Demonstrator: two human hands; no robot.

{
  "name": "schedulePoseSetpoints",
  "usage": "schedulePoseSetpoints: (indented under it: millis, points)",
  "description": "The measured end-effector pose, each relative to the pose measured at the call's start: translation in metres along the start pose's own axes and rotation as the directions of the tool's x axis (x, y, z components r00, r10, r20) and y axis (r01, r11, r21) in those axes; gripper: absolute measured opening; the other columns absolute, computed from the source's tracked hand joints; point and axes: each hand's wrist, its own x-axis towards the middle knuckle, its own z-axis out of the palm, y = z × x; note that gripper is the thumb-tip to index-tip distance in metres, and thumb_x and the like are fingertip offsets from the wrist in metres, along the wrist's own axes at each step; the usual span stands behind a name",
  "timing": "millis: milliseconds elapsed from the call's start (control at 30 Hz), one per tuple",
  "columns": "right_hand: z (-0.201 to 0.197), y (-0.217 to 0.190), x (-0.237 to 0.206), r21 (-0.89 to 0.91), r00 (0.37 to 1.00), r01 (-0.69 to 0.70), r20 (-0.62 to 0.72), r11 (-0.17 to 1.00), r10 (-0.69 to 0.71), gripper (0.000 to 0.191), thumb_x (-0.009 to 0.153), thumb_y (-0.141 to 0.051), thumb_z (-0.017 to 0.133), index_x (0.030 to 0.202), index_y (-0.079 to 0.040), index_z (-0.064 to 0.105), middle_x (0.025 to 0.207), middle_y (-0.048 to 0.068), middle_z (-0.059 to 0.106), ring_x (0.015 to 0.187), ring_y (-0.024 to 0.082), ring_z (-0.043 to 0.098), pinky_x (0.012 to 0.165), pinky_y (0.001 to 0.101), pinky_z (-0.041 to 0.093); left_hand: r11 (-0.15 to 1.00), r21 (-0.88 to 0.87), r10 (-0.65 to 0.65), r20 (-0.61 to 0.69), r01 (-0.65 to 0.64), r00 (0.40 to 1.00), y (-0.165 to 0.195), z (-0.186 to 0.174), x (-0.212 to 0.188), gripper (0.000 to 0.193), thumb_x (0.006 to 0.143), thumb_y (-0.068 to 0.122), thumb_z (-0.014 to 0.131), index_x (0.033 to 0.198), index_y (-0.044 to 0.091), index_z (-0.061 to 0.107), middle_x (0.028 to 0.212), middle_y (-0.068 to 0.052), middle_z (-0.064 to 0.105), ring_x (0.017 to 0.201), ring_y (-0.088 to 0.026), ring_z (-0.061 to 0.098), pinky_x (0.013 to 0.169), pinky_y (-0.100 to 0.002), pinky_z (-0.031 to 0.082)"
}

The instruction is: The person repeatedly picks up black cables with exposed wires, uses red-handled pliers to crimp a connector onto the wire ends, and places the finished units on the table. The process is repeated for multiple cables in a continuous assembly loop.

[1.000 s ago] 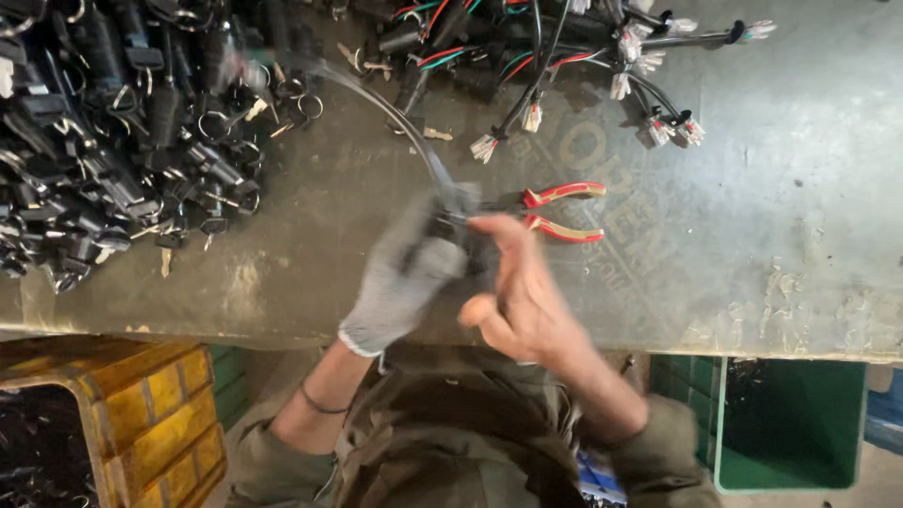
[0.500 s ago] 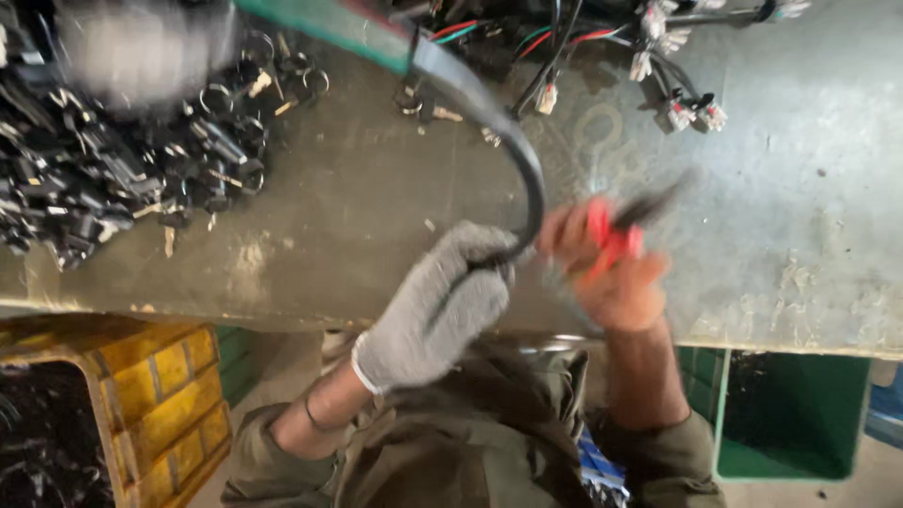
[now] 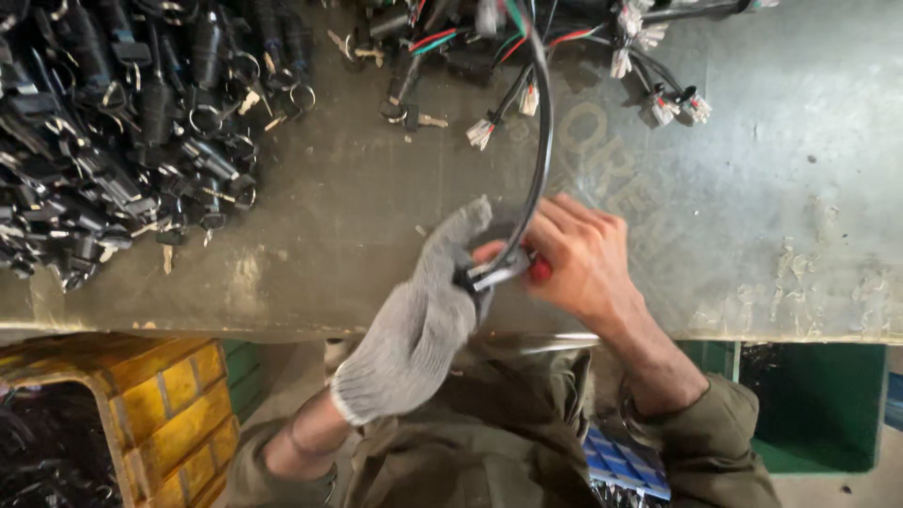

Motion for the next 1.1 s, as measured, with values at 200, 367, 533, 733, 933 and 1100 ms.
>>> schedulePoseSetpoints:
  millis: [200,367,533,733,933,1100]
  points:
    - [0.005,0.004,-0.012,0.111,0.995,-0.070,0.083,0.991,0.061,0.032,0.073,-0.022,0.082,0.093,-0.008,0.063,0.084,0.010,0.060,0.081,0.032,0.062,0.065,0.0428,0.048,0.892,0.401,0.264,-0.087,-0.209,0.961,-0.006,0.007,0.005,0.075,0.095,0.010,0.074,0.159,0.003,0.034,0.113,-0.009,0.070,0.097,-0.021,0.072,0.090,-0.033,0.058]
    - [0.010,-0.008,-0.022,0.182,0.995,-0.098,0.050,0.978,0.090,0.037,0.069,-0.014,0.075,0.103,-0.009,0.062,0.092,0.007,0.064,0.087,0.031,0.065,0.066,0.0406,0.050,0.812,0.518,0.423,-0.202,-0.270,0.884,-0.021,0.018,0.006,0.069,0.096,0.009,0.078,0.155,0.005,0.043,0.117,-0.012,0.067,0.102,-0.028,0.069,0.091,-0.035,0.057]
    - [0.011,-0.013,-0.026,-0.028,0.982,-0.185,0.033,0.982,0.186,0.032,0.069,-0.016,0.080,0.092,-0.008,0.059,0.080,0.007,0.061,0.077,0.030,0.064,0.059,0.0432,0.046,0.719,0.647,0.473,-0.187,-0.254,0.861,-0.027,0.021,0.004,0.071,0.095,0.005,0.076,0.156,0.004,0.040,0.118,-0.011,0.067,0.103,-0.032,0.066,0.090,-0.041,0.055]
    - [0.016,-0.015,-0.033,-0.074,0.958,-0.280,0.035,0.957,0.283,0.033,0.070,-0.019,0.084,0.091,-0.008,0.061,0.079,0.009,0.063,0.076,0.033,0.065,0.060,0.0451,0.046,0.485,0.869,0.452,-0.150,-0.101,0.879,-0.040,0.023,0.007,0.066,0.091,0.007,0.069,0.152,0.004,0.045,0.127,-0.016,0.066,0.098,-0.035,0.063,0.086,-0.046,0.051]
    - [0.023,-0.026,-0.035,0.213,0.959,-0.284,0.062,0.935,0.277,0.040,0.068,-0.013,0.081,0.103,-0.006,0.061,0.088,0.011,0.064,0.081,0.036,0.065,0.066,0.0438,0.050,0.482,0.865,0.444,-0.102,-0.141,0.890,-0.036,0.014,0.012,0.066,0.093,0.008,0.068,0.153,0.002,0.043,0.130,-0.018,0.065,0.101,-0.037,0.063,0.089,-0.046,0.051]
    - [0.034,-0.013,-0.030,0.113,0.972,-0.230,-0.023,0.967,0.234,0.036,0.063,-0.006,0.077,0.096,-0.008,0.063,0.086,0.012,0.062,0.082,0.036,0.064,0.066,0.0446,0.047,0.886,0.389,0.303,-0.075,-0.252,0.950,-0.019,0.003,0.003,0.058,0.102,0.009,0.070,0.154,0.005,0.045,0.120,-0.014,0.065,0.098,-0.025,0.064,0.087,-0.033,0.056]
